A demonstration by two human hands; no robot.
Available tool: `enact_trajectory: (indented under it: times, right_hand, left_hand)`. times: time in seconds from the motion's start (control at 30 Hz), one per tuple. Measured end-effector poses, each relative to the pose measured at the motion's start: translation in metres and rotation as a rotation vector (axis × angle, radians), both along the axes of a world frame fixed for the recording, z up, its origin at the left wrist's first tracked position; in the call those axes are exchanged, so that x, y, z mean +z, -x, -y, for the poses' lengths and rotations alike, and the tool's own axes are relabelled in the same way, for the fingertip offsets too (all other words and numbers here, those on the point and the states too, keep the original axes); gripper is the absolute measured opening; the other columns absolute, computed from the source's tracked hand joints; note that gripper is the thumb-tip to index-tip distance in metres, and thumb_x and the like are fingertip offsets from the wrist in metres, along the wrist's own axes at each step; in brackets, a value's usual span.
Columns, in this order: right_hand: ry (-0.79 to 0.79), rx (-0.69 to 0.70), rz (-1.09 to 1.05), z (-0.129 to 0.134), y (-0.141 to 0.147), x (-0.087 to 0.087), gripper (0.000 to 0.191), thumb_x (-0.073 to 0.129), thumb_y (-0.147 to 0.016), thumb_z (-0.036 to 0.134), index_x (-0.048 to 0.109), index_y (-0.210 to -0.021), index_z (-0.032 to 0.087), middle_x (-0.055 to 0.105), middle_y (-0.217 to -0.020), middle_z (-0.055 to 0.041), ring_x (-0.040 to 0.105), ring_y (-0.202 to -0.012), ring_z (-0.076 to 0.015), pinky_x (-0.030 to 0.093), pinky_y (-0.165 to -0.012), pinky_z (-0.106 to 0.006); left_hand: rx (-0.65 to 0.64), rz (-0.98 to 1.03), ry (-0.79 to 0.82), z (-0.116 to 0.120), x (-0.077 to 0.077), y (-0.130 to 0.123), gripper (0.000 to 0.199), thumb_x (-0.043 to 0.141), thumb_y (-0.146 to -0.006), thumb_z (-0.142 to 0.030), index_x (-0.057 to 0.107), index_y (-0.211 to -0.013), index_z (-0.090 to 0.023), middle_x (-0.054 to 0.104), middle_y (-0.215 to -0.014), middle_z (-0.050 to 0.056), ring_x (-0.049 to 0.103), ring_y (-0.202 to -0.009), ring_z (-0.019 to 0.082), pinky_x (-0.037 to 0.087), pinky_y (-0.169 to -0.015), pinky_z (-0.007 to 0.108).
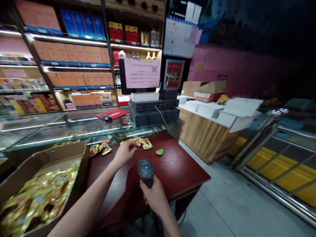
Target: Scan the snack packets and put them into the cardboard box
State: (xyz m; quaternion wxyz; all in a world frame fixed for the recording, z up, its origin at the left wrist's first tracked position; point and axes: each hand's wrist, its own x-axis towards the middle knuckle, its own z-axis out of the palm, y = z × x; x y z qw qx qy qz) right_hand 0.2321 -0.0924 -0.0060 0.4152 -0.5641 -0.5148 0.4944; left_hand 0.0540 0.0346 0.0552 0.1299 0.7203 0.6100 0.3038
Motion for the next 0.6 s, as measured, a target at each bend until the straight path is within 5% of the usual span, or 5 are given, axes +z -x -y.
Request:
enact_trajectory:
  times: [0.17,0.33,0.47,0.6]
  right_hand:
    - [0.084,-0.092,0.041,-0.006,-0.035,0.005,0.045,0.061,-0.075,0.056,0.055,-0.099,0.019,0.048,-0.043,0.0116,0.046,-0.035,-0.0115,0.037,-0.036,-0.021]
    - [0.122,-0.135,0.044,-0.012,-0.052,-0.003,0.050,0.063,-0.075,0.060,0.058,-0.101,0.017,0.048,-0.044,0.0108,0.048,-0.037,-0.0122,0.038,-0.038,-0.022]
    - [0.127,-0.160,0.047,-0.010,-0.055,-0.015,0.049,0.065,-0.078,0.060,0.061,-0.101,0.018,0.048,-0.045,0.0100,0.049,-0.038,-0.0131,0.039,-0.039,-0.022]
    - [0.112,-0.131,0.073,0.008,-0.045,-0.019,0.042,0.065,-0.083,0.057,0.064,-0.097,0.018,0.048,-0.046,0.0084,0.048,-0.037,-0.0133,0.040,-0.040,-0.023]
  left_hand:
    - [-0.066,-0.283,0.081,-0.071,-0.037,-0.061,0.034,0.053,-0.098,-0.018,0.073,-0.125,-0.016,0.072,-0.130,0.017,0.062,-0.128,0.031,0.049,-0.106,0.042]
    - [-0.049,-0.386,0.021,-0.107,-0.074,-0.073,0.044,0.045,-0.103,-0.027,0.065,-0.141,-0.020,0.060,-0.151,0.017,0.034,-0.154,0.040,0.027,-0.121,0.067]
    - [-0.082,-0.371,-0.086,-0.085,-0.095,-0.058,0.039,0.047,-0.103,-0.028,0.070,-0.135,-0.027,0.061,-0.151,0.011,0.031,-0.157,0.038,0.015,-0.125,0.070]
    - [-0.107,-0.320,-0.106,-0.018,-0.103,-0.031,0.034,0.051,-0.101,-0.025,0.073,-0.126,-0.030,0.063,-0.150,0.009,0.030,-0.157,0.039,0.013,-0.125,0.071]
